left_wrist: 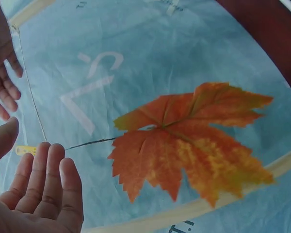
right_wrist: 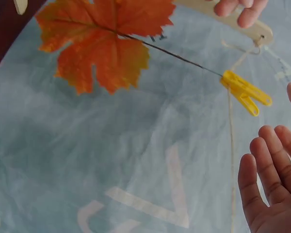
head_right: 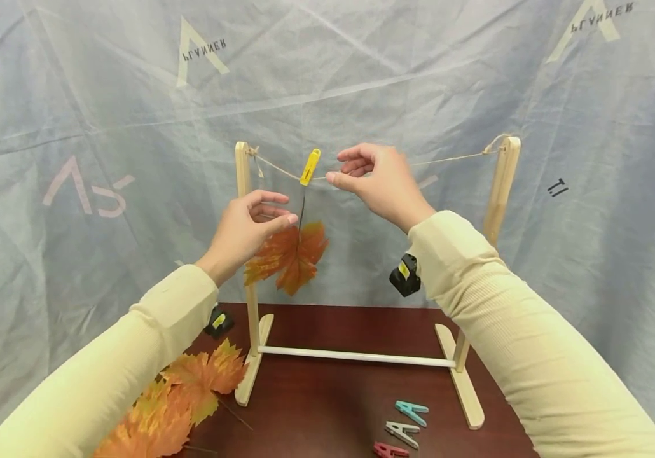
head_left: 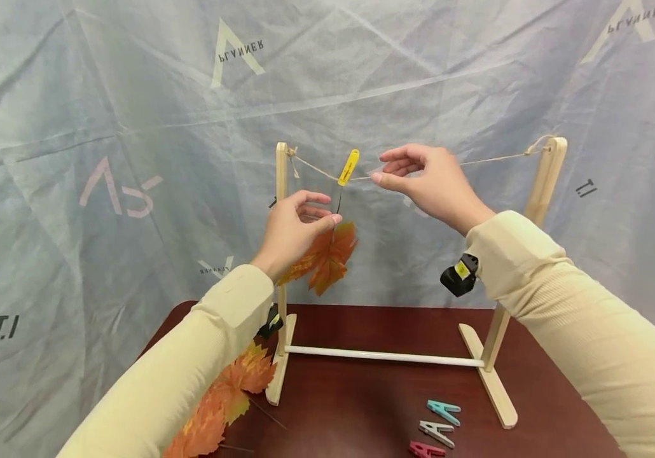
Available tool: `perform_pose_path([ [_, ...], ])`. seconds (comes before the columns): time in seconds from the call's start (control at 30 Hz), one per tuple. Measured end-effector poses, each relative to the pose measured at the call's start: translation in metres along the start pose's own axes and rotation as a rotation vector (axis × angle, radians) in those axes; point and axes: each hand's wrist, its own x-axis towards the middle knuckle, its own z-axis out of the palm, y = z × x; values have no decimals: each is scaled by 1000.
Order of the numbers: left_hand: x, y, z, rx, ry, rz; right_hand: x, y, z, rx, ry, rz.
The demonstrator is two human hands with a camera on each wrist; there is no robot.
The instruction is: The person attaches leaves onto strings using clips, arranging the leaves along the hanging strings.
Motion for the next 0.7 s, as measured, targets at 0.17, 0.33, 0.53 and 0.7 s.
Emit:
perform_pose_path([
  [0.17, -19, -6, -10, -1, -43, 2, -18, 13, 5, -2, -10, -7],
  [0.33, -38, -18, -23, 34, -57, -12, -38, 21, 6, 10, -28, 19],
  [0.53, -62, -42, -43, 143, -89, -23, -63, 35, 9, 6, -36, 11],
  [0.7, -87, -64, -56, 239, -96, -44, -84, 46, 12, -1, -53, 15],
])
